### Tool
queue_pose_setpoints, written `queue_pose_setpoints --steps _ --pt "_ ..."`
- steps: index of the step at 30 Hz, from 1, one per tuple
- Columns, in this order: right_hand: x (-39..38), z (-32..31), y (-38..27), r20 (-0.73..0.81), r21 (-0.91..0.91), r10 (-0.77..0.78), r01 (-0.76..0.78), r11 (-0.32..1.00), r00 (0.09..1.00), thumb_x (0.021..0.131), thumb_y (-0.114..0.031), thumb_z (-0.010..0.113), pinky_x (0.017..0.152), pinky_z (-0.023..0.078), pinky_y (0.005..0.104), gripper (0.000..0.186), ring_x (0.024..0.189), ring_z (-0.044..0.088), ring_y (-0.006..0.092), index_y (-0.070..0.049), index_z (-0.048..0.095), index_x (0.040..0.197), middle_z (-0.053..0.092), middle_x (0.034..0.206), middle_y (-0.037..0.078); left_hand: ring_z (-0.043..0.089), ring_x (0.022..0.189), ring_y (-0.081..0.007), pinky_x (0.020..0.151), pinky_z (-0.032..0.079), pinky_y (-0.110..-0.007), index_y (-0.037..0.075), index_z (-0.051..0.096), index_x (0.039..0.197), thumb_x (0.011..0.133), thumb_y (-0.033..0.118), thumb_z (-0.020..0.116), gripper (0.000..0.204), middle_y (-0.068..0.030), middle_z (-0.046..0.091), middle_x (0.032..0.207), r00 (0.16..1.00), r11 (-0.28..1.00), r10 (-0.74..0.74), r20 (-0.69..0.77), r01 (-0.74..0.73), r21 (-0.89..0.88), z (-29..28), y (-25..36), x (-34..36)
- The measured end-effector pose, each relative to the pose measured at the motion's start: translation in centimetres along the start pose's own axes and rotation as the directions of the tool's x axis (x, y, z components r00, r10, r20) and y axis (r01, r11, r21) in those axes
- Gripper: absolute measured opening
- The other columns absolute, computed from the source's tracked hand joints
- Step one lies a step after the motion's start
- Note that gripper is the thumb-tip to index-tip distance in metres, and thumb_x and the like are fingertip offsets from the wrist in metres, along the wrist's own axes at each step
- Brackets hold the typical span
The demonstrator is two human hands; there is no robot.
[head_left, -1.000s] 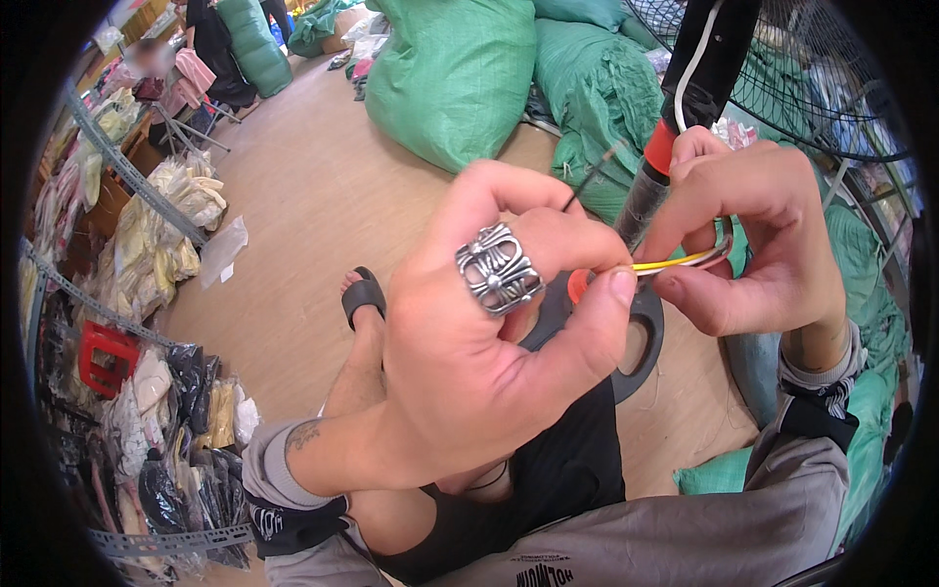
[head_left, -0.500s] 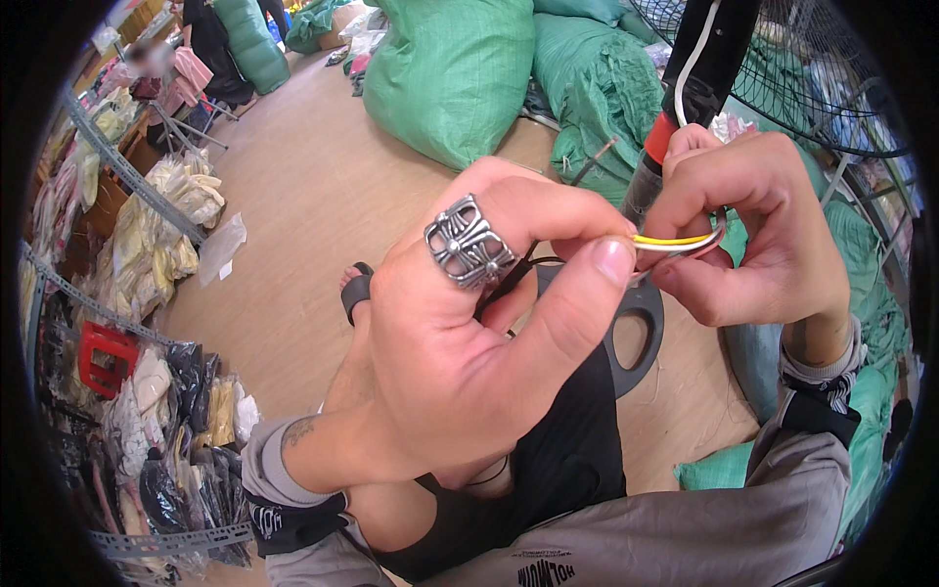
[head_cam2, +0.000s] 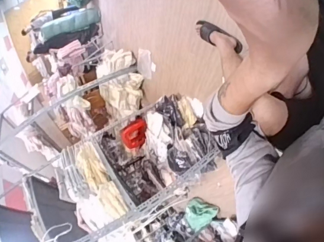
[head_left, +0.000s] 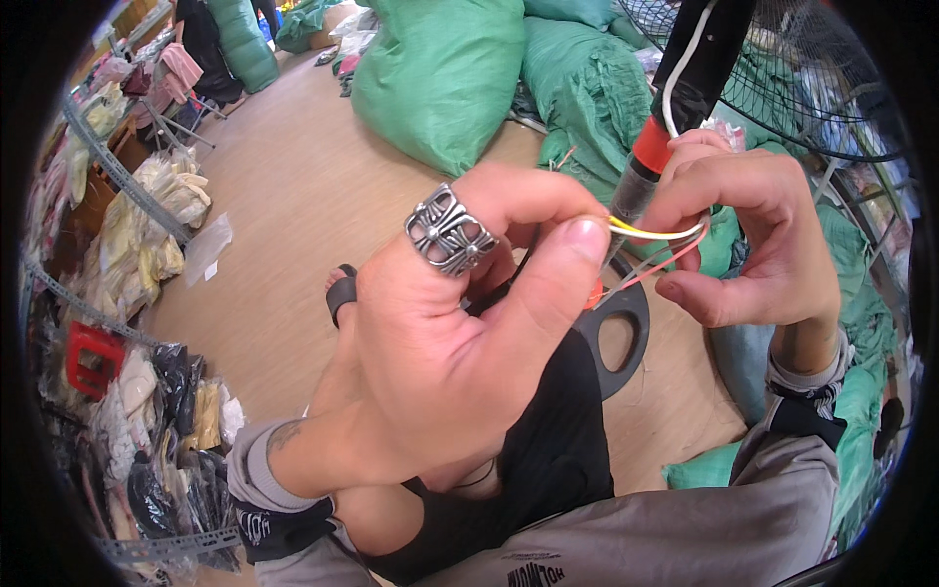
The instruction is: The person sits on the floor and uses a soldering iron to join multiple colored wires. They strip the insulation, twist the wire ends together, and apply heat to fuse them. The person handles white, yellow, and black wires and uses a spool stand to manage the solder.
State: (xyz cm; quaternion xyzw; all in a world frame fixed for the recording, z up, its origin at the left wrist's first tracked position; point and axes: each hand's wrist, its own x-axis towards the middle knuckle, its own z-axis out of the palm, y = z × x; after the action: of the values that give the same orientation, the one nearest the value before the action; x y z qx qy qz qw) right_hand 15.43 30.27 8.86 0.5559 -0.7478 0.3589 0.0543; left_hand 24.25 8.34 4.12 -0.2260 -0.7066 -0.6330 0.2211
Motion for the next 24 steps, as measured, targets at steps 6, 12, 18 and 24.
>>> queue_pose_setpoints --steps 6,12,18,24 --pt "-0.4 -0.3 -1.6 -0.059 0.196 0.315 -0.298 0.934 0.947 0.066 -0.015 0.084 0.081 0.040 0.0292 0.037 0.070 0.060 0.0101 0.000 0.072 0.098 0.067 0.075 0.000 0.051 0.053 -0.0039 0.045 0.031 -0.018 0.001 0.058 0.105 0.100 0.013 0.055 0.014 -0.0028 0.059 0.068 0.996 0.995 -0.060 -0.070 0.055 -0.083 0.7 0.2 0.0" --pt "-0.6 0.0 -0.3 -0.084 0.068 0.051 -0.045 0.997 0.995 0.074 -0.020 0.082 0.095 0.036 0.0345 0.026 0.072 0.059 0.0118 -0.004 0.069 0.090 0.067 0.075 0.001 0.051 0.051 -0.0040 0.042 0.030 -0.018 0.002 0.056 0.105 0.100 0.013 0.052 0.013 -0.0042 0.060 0.068 0.996 0.995 -0.064 -0.062 0.060 -0.077 1.2 0.4 0.0" --pt "-1.1 0.8 -0.1 -0.159 0.175 0.170 -0.142 0.974 0.972 0.084 -0.021 0.072 0.100 0.035 0.0379 0.018 0.073 0.061 0.0136 -0.004 0.068 0.087 0.068 0.074 0.003 0.044 0.048 -0.0035 0.042 0.030 -0.018 0.000 0.059 0.101 0.099 0.013 0.052 0.015 -0.0085 0.063 0.071 0.998 0.991 -0.060 -0.034 0.056 -0.118 1.0 0.3 0.0" --pt "-0.6 1.2 0.7 -0.183 0.172 0.103 -0.071 0.982 0.978 0.091 -0.022 0.062 0.102 0.034 0.0407 0.020 0.078 0.062 0.0170 -0.004 0.068 0.087 0.069 0.080 0.007 0.044 0.049 -0.0036 0.042 0.032 -0.018 -0.001 0.061 0.099 0.098 0.014 0.051 0.017 -0.0105 0.064 0.073 0.991 0.979 -0.125 -0.057 0.114 -0.169 0.9 0.5 -0.1"
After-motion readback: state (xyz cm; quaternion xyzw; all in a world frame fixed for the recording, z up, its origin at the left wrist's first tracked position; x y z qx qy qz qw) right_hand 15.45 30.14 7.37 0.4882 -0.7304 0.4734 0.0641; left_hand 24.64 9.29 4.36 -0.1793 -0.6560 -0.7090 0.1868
